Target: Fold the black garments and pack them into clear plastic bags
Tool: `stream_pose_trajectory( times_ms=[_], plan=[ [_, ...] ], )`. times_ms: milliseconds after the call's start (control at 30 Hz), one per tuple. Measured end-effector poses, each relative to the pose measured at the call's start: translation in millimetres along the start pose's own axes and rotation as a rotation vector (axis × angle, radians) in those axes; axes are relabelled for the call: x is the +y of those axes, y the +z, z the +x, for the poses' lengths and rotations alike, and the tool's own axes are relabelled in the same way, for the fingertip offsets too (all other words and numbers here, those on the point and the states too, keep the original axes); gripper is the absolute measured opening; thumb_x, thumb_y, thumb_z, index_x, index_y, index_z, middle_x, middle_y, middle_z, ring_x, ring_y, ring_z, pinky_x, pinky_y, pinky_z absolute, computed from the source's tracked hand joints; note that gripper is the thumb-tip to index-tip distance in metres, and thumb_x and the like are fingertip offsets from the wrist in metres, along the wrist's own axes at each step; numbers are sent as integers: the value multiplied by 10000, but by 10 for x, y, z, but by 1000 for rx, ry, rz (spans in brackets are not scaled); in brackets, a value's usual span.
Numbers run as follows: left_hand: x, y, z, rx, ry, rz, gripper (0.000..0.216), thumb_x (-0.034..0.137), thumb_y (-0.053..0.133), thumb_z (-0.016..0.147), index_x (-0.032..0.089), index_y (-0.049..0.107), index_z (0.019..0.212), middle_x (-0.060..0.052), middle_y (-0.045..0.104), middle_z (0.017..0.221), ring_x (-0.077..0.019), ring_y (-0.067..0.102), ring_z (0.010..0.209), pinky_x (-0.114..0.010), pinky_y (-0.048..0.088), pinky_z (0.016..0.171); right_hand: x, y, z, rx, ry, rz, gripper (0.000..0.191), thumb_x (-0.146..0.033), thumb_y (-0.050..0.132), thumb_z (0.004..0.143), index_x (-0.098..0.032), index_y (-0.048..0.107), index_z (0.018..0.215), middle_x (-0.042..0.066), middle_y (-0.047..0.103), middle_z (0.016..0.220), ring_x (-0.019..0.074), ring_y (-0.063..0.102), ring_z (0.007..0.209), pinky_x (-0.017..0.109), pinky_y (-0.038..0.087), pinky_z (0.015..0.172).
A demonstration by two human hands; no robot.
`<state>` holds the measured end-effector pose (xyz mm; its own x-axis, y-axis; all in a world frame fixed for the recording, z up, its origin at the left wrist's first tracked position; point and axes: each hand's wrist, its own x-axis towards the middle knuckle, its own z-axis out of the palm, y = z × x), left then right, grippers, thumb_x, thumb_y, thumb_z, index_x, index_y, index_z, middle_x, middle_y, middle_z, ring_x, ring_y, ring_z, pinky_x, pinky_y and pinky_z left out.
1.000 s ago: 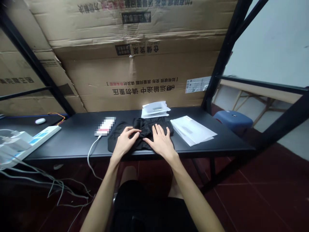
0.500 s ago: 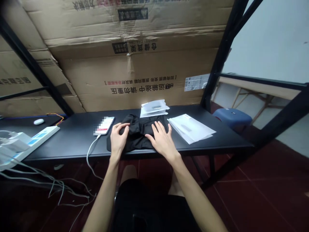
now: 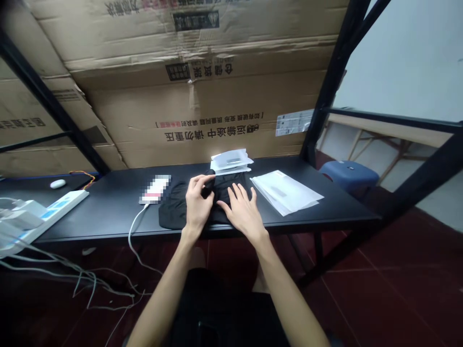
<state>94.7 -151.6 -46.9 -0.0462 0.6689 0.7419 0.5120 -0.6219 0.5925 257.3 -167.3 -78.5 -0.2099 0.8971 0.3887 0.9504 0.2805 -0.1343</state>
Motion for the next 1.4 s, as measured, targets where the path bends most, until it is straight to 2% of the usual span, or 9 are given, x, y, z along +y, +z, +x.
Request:
stream_pose_trajectory(
  times_ms=[100,267,567,767,1067,1167,1233,1300,1400],
  plan=[
    [78,164,-30,-110,15,38,635,-16,600,818,299,665,1364,-85,590,1389,-262,598,1270,-458,508,1143,5,-10,-7,-3,4,-26,678,-469,299,1112,-71,411,1649,221,360,1728,340,285,1624,641,143,1310],
    [46,268,-149,-222,-129,205,758,81,685,810,271,555,1532,-120,489,1588,-357,481,1396,-570,437,1195,9,-17,11,-26,82,6,810,-481,396,1049,3,268,1685,259,243,1760,360,191,1652,639,157,1308],
    [-67,268,-144,-311,-83,71,636,70,537,921,272,619,1518,-65,533,1623,-250,427,1545,-468,355,1321,123,80,77,36,181,247,1251,-610,642,881,-85,-134,1711,285,227,1752,355,206,1648,634,187,1287],
    [-52,243,-145,-421,-94,32,656,81,545,943,293,585,1562,-34,481,1684,-243,365,1612,-456,329,1343,183,73,106,14,249,403,1319,-529,701,839,-153,-229,1696,258,319,1726,327,271,1632,644,157,1286],
    [-12,201,-127,-567,-89,56,701,60,530,904,324,602,1549,10,446,1705,-234,325,1635,-471,308,1352,213,59,111,-31,238,417,1373,-375,734,807,-244,-335,1657,213,311,1743,324,285,1629,648,168,1281],
    [28,188,-127,-582,-97,85,671,78,538,898,306,636,1521,-1,468,1692,-244,336,1630,-475,312,1351,246,-25,83,-88,220,416,1375,-401,747,801,-221,-297,1677,232,209,1774,334,201,1656,647,172,1286],
    [56,182,-134,-580,-89,118,636,106,573,889,310,669,1484,-1,498,1671,-256,351,1623,-484,323,1347,334,-123,52,-126,178,392,1368,-456,781,780,-205,-183,1719,228,174,1785,350,160,1665,622,239,1278],
    [80,177,-145,-579,-65,154,624,123,612,869,318,688,1457,4,520,1655,-266,369,1614,-490,337,1342,481,-258,26,-144,121,354,1260,-514,808,768,-210,78,1749,206,254,1771,369,209,1652,590,303,1265],
    [99,173,-162,-572,-35,184,609,126,627,858,313,702,1433,3,537,1641,-265,392,1601,-482,347,1339,751,-509,26,-95,142,281,702,-517,734,884,-265,592,1524,134,588,1585,372,501,1498,551,368,1238]
  ],
)
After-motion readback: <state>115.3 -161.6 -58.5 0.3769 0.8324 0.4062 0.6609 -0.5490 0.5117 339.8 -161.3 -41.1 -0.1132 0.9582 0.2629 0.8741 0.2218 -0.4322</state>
